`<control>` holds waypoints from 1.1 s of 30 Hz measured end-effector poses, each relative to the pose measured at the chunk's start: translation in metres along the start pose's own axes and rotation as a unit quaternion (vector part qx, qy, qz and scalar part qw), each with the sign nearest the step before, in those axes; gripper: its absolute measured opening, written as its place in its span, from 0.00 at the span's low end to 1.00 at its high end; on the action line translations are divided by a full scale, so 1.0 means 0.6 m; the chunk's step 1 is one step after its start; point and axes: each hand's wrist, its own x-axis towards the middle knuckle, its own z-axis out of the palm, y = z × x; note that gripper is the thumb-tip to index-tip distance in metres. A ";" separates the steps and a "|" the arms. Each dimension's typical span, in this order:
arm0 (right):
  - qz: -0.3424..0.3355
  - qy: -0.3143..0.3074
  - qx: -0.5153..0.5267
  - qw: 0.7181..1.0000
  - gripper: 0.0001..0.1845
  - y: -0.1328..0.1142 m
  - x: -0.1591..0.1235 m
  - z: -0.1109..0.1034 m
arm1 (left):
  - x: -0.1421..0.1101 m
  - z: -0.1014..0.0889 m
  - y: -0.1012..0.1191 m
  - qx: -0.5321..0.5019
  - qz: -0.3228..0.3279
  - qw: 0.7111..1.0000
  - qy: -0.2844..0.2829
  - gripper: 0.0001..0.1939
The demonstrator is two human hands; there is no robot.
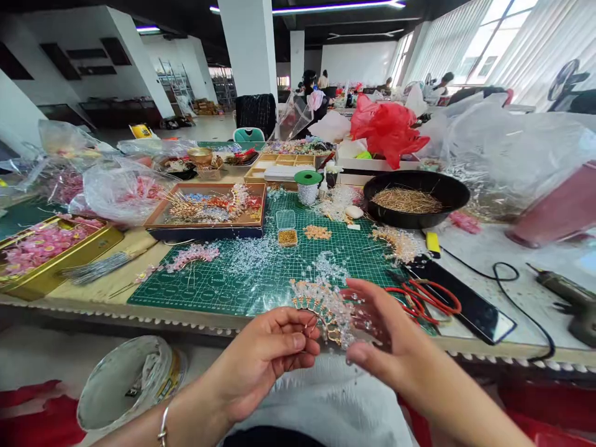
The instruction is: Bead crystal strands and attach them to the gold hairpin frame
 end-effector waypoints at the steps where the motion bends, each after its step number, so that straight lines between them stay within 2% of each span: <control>1: 0.032 0.001 0.058 0.998 0.38 -0.008 -0.002 0.018 | 0.001 0.001 -0.004 0.003 0.001 1.000 0.001 0.11; 3: 0.079 0.015 0.130 0.988 0.35 -0.017 0.002 0.043 | 0.003 -0.001 -0.009 0.016 0.001 1.000 0.001 0.13; 5: 0.098 0.031 0.157 0.982 0.29 -0.015 0.009 0.052 | 0.005 -0.007 -0.015 0.045 -0.009 0.999 0.001 0.14; 10: 0.108 0.053 0.162 0.979 0.25 0.015 0.018 0.039 | 0.011 -0.027 -0.033 0.139 -0.088 0.986 -0.031 0.14; 13: 0.102 0.053 0.143 0.983 0.24 0.031 0.023 0.034 | 0.014 -0.033 -0.041 0.177 -0.090 0.979 -0.049 0.14; 17: 0.092 0.056 0.094 0.990 0.24 0.052 0.037 0.028 | 0.016 -0.040 -0.046 0.196 -0.051 0.979 -0.006 0.14; 21: 0.082 0.085 0.037 0.992 0.25 0.078 0.036 0.005 | 0.020 -0.053 -0.053 0.192 -0.031 0.980 0.050 0.13; 28: 0.099 0.105 -0.071 0.987 0.26 0.124 -0.032 -0.050 | 0.053 -0.074 -0.081 0.182 -0.029 0.977 0.102 0.14; 33: 0.080 0.042 -0.181 0.979 0.24 0.211 -0.103 -0.071 | 0.075 -0.079 -0.091 0.179 -0.035 0.975 0.124 0.19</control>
